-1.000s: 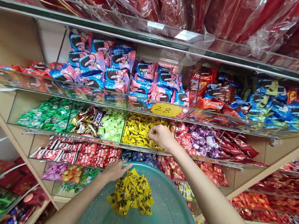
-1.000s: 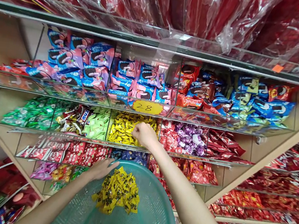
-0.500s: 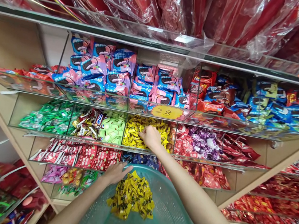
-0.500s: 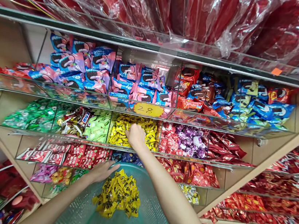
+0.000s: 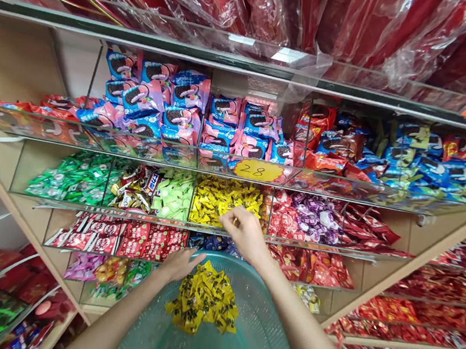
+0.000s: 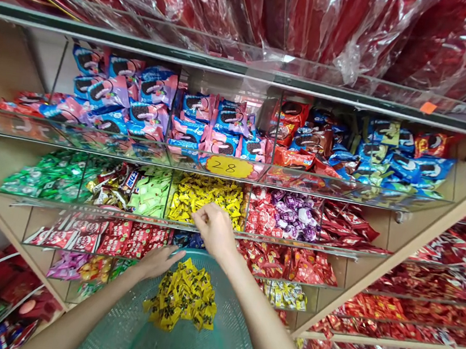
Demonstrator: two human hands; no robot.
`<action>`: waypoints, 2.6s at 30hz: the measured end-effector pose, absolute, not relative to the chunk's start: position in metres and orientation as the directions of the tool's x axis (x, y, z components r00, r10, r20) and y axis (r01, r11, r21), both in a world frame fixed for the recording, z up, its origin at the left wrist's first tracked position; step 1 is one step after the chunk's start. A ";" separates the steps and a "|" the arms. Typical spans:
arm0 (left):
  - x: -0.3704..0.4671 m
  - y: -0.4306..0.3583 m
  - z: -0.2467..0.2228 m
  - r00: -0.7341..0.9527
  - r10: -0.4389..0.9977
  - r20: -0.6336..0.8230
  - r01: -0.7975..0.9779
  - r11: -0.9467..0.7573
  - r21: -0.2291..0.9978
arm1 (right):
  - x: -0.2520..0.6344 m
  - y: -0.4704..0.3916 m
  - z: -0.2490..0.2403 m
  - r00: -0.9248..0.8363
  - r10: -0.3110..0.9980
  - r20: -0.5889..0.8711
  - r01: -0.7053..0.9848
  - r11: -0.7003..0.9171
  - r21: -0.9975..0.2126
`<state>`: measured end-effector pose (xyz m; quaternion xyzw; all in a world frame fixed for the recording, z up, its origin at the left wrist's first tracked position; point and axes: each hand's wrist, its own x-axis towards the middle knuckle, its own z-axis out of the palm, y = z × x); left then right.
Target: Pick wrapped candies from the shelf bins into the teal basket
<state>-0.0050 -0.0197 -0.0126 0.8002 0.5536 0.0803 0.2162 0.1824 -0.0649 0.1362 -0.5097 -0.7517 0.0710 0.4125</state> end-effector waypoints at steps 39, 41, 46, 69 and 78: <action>-0.048 -0.047 -0.016 0.458 0.887 -0.056 0.792 -0.379 0.478 | 0.179 -0.111 -0.024 -0.349 0.774 -0.528 0.906 0.136 -0.400; -0.049 -0.044 -0.013 0.467 0.883 -0.053 0.791 -0.390 0.471 | 0.176 -0.111 -0.026 -0.335 0.785 -0.521 0.917 0.147 -0.370; -0.048 -0.037 -0.008 0.468 0.883 -0.042 0.804 -0.406 0.434 | 0.166 -0.109 -0.018 -0.223 0.841 -0.492 0.964 0.115 -0.239; -0.021 -0.039 -0.026 0.465 0.881 -0.083 0.832 -0.403 0.382 | 0.187 -0.110 -0.011 -0.223 0.893 -0.390 0.952 0.112 -0.286; -0.023 -0.037 -0.033 0.495 0.868 -0.043 0.821 -0.450 0.352 | 0.188 -0.113 -0.012 -0.219 0.893 -0.392 0.951 0.104 -0.293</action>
